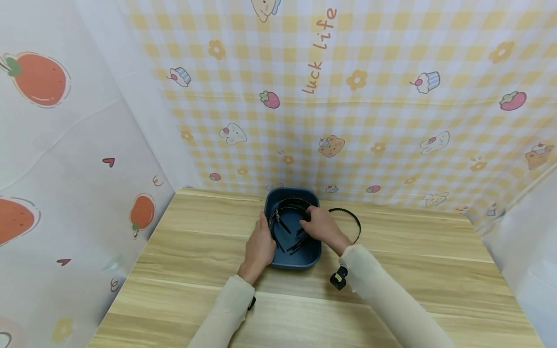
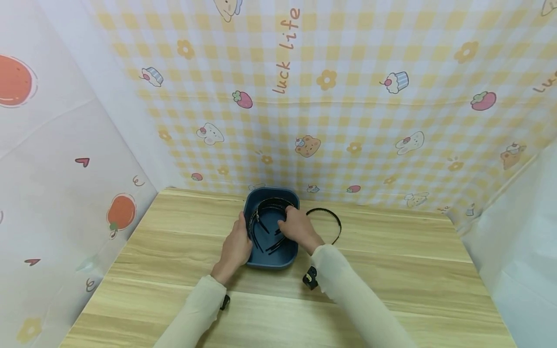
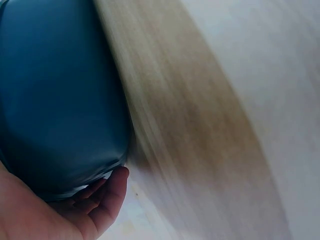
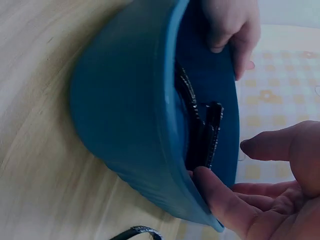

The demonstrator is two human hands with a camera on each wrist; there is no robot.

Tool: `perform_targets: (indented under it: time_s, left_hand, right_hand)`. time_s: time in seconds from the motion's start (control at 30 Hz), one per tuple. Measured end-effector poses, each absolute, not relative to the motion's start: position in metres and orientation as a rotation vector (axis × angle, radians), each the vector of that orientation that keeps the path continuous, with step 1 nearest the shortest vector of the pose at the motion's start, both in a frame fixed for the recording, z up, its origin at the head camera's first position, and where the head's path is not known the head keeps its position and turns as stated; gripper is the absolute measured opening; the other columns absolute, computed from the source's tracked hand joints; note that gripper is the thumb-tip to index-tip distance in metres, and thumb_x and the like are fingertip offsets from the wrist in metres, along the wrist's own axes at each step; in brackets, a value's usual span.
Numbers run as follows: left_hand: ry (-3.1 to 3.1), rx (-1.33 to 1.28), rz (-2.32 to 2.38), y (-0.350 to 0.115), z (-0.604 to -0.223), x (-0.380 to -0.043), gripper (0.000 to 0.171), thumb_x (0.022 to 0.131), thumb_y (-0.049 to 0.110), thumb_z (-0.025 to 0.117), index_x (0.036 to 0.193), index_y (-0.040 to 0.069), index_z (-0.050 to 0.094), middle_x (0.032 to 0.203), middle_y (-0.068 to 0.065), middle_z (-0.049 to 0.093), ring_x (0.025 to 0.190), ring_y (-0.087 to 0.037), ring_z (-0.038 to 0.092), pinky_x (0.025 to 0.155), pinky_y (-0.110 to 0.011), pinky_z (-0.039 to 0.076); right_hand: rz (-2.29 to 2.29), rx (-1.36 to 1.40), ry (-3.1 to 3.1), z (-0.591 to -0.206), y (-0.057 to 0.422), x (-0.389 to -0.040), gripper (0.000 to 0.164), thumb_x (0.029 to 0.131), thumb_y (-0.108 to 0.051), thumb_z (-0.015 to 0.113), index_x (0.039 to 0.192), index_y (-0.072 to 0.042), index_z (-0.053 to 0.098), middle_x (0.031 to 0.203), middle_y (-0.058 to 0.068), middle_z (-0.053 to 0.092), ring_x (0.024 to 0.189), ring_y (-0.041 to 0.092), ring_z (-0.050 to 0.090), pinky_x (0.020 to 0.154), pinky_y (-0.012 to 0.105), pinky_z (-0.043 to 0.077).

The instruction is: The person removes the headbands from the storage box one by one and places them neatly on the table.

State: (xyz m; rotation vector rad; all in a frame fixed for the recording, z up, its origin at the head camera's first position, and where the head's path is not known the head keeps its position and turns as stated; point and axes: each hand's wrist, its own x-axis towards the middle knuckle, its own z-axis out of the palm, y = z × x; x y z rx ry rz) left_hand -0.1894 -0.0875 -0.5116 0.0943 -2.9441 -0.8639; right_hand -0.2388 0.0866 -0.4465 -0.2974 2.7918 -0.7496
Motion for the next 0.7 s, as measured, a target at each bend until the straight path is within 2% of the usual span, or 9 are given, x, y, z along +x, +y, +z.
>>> perform_targets:
  time_s: [0.2,0.47,0.7]
  left_hand:
    - [-2.946,0.097,-0.856,-0.087,-0.511,-0.19,0.075,0.082,0.004,0.052,0.144,0.002,0.01,0.131,-0.017,0.041,0.046,-0.015,0.041,0.038,-0.028,0.032]
    - [-2.943,0.098,-0.836,-0.087,-0.511,-0.19,0.074,0.083,0.005,0.05,0.145,0.003,0.008,0.129,-0.017,0.042,0.046,-0.014,0.041,0.039,-0.028,0.032]
    - [-2.924,0.088,-0.839,-0.087,-0.511,-0.19,0.069,0.084,0.005,0.049,0.144,0.001,0.013,0.127,-0.017,0.044,0.047,-0.015,0.041,0.039,-0.028,0.032]
  right_hand:
    - [-0.83,-0.278,2.836,-0.453,0.084,-0.241,0.043,0.085,-0.025,0.06,0.119,0.0,0.053,0.076,0.006,0.062,0.055,0.013,0.053,0.057,0.029,0.045]
    - [-1.064,-0.177,2.876,-0.457,0.082,-0.241,0.031,0.081,-0.022,0.065,0.103,-0.002,0.06,0.084,0.005,0.06,0.071,0.016,0.055,0.065,0.031,0.046]
    - [-1.331,0.021,2.711,-0.465,0.078,-0.25,0.031,0.08,-0.019,0.068,0.103,0.0,0.059,0.083,0.007,0.065,0.066,0.013,0.063,0.065,0.031,0.05]
